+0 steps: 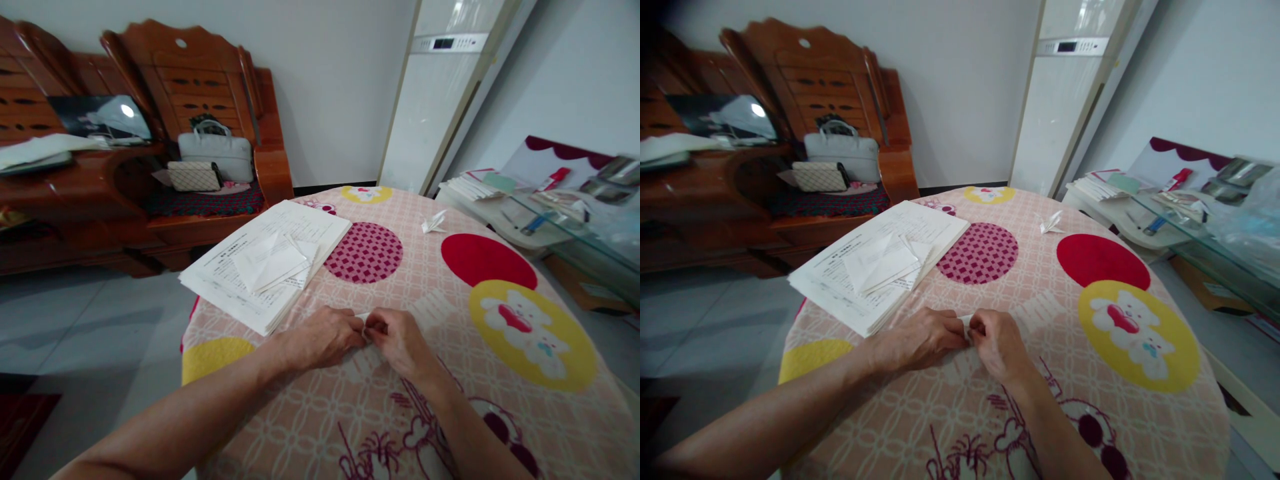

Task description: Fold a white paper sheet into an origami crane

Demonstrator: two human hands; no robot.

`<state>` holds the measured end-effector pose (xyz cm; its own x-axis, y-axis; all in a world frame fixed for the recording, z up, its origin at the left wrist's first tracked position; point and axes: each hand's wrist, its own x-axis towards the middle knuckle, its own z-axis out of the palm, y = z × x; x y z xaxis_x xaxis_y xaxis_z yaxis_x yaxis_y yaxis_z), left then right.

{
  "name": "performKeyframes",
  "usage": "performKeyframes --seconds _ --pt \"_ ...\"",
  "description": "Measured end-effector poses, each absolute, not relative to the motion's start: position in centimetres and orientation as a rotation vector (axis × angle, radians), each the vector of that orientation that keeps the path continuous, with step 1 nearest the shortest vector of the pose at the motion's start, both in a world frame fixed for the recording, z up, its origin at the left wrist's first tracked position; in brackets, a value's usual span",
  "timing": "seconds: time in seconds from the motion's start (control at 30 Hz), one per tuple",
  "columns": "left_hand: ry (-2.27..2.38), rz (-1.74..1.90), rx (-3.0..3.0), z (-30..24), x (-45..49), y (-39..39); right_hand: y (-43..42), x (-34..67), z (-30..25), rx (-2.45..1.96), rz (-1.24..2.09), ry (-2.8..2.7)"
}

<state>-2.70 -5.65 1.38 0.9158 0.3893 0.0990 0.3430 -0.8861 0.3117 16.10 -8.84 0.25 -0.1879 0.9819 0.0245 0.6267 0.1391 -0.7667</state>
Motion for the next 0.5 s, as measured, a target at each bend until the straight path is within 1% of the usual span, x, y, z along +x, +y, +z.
performKeyframes --seconds 0.07,0.17,0.23,0.3,0.5 --pt "0.582 0.363 2.595 1.7 -3.0 -5.1 -8.7 16.1 -0.1 -1.575 0.893 -1.888" --pt "0.907 0.625 2.255 1.8 -3.6 -4.0 -8.6 16.2 -0.4 -1.610 0.893 -1.860" --pt "1.063 0.713 2.142 1.3 -3.8 -3.2 -8.6 16.2 -0.4 -1.619 0.899 -1.851" --pt "1.121 0.696 2.073 0.5 -3.8 -2.7 -8.6 16.1 -0.3 -1.636 0.904 -1.847" --pt "1.068 0.565 1.980 -0.8 -3.4 -2.5 -8.7 15.7 0.2 -1.657 0.886 -1.880"
